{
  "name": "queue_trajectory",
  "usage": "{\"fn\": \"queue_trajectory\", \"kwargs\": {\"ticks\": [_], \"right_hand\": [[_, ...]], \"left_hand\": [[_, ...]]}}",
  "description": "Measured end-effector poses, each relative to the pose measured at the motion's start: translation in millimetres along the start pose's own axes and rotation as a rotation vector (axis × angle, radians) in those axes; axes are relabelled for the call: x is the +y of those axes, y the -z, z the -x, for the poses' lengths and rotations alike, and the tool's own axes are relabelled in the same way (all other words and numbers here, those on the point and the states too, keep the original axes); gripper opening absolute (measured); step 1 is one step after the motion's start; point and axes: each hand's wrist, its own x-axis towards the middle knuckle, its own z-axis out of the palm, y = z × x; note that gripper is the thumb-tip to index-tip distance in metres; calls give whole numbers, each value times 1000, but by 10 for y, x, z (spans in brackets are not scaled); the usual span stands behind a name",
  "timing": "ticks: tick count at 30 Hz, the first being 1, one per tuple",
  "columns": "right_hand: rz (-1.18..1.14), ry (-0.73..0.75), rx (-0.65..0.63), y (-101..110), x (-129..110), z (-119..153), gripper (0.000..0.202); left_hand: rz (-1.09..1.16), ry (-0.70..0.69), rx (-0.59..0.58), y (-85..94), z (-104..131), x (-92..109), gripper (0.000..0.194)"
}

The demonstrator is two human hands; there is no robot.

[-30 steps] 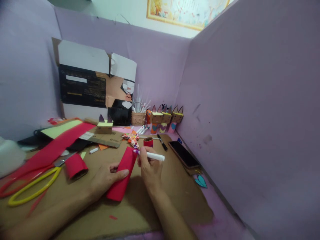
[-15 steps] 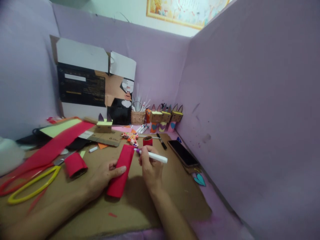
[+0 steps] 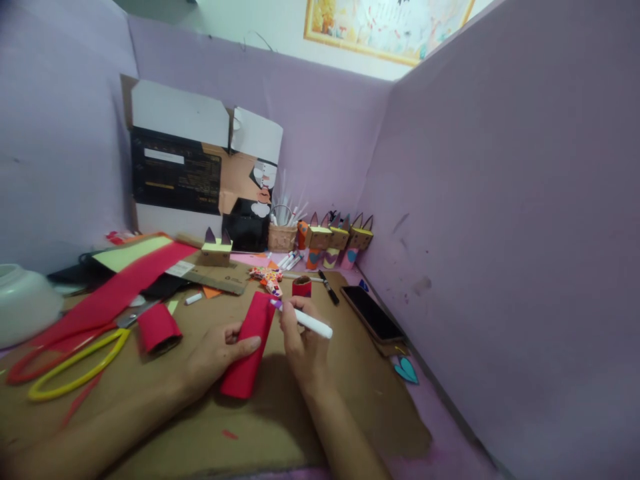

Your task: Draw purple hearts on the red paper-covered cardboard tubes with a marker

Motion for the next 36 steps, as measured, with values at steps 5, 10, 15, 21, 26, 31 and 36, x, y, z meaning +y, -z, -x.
{"fn": "queue_trajectory", "kwargs": {"ticks": [5, 10, 15, 21, 26, 31, 36], "right_hand": [[26, 42, -25, 1, 3, -20, 17], [27, 52, -31, -4, -21, -30, 17], [61, 46, -18, 11, -25, -15, 17], [78, 26, -10, 26, -4, 6, 18], [70, 11, -28, 17, -2, 16, 21], [83, 0, -49, 20, -15, 37, 21], [42, 8, -5, 19, 1, 29, 21]], "left_hand": [[-5, -23, 8, 8, 2, -22, 33], [-12, -15, 7, 12, 1, -26, 33], [-9, -2, 5, 7, -1, -14, 32], [-2, 2, 14, -1, 2, -19, 32], [8, -7, 18, -1, 1, -4, 32], [6, -18, 10, 2, -1, -6, 32], [-10, -30, -3, 11, -8, -14, 31]]}}
